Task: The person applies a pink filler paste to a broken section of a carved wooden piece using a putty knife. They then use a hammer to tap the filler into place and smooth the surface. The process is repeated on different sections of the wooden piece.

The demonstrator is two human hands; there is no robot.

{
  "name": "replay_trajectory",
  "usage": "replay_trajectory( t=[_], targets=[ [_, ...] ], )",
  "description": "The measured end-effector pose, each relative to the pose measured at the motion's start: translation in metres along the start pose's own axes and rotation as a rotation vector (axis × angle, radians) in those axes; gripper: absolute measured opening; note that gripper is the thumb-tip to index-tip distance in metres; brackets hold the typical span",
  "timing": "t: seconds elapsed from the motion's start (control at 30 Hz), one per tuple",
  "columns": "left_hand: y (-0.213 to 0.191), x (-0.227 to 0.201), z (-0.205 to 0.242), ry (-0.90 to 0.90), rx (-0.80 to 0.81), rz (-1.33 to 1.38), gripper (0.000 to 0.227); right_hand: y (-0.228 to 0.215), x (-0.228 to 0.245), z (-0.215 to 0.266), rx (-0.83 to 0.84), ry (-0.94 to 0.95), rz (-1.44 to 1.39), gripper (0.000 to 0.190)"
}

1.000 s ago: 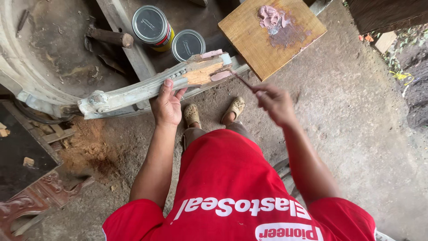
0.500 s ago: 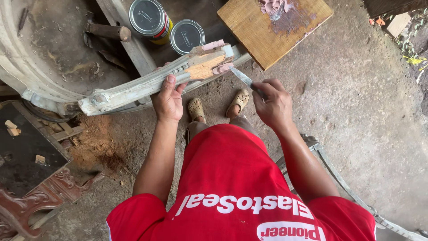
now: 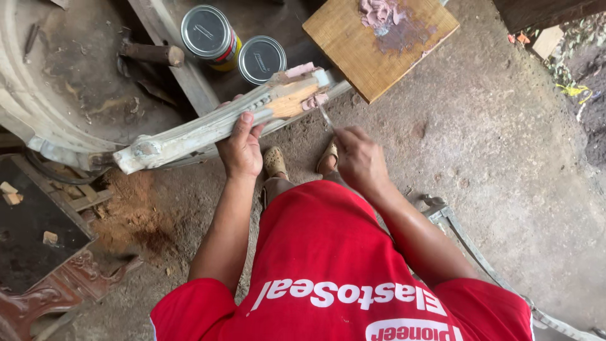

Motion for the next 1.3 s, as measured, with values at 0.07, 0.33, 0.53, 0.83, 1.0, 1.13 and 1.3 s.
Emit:
replay_trajectory(
  t=[0.07,0.33,0.53,0.83,1.0,1.13,1.3],
  targets=[
    [-0.001,-0.003,0.009,0.005,0.025,0.000,0.059,0.009,0.008,0.010,0.019,-0.045,-0.010,0.022],
    [-0.003,-0.001,0.003,-0.028,0.024,-0.038,0.056,-0.015,-0.006,-0.002,0.121,-0.171,-0.164,0.021],
    [-0.009,0.000,-0.002,-0.101,-0.040,-0.076,0.062,-0.009,-0.024,-0.001,0.198,0.564,-0.498,0.028],
    [-0.004,-0.001,0.000,-0.071,-0.027,-0.091,0.065,-0.002,0.011,0.015,0.249,0.349,-0.765,0.035],
    [-0.004,-0.002,0.004,-0.071,-0.046,-0.089,0.065,-0.015,0.006,0.006,0.260,0.577,-0.683,0.035],
    [0.004,-0.008,-0.002,-0.072,-0.025,-0.116,0.062,-0.015,0.009,0.001,0.286,0.575,-0.870,0.034],
    [0.012,-0.022,-0.015,-0.076,-0.020,-0.166,0.053,-0.077,-0.015,-0.025,0.078,0.541,-0.634,0.026]
  ],
)
Point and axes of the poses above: each hand's wrist, its own z-axis away from the middle knuckle, its own y-axis out of the palm, x = y × z, the point moved 1 cm from there along -z, towards the middle knuckle, and after that the axes turned 9 degrees about -z, right-handed, at the moved point
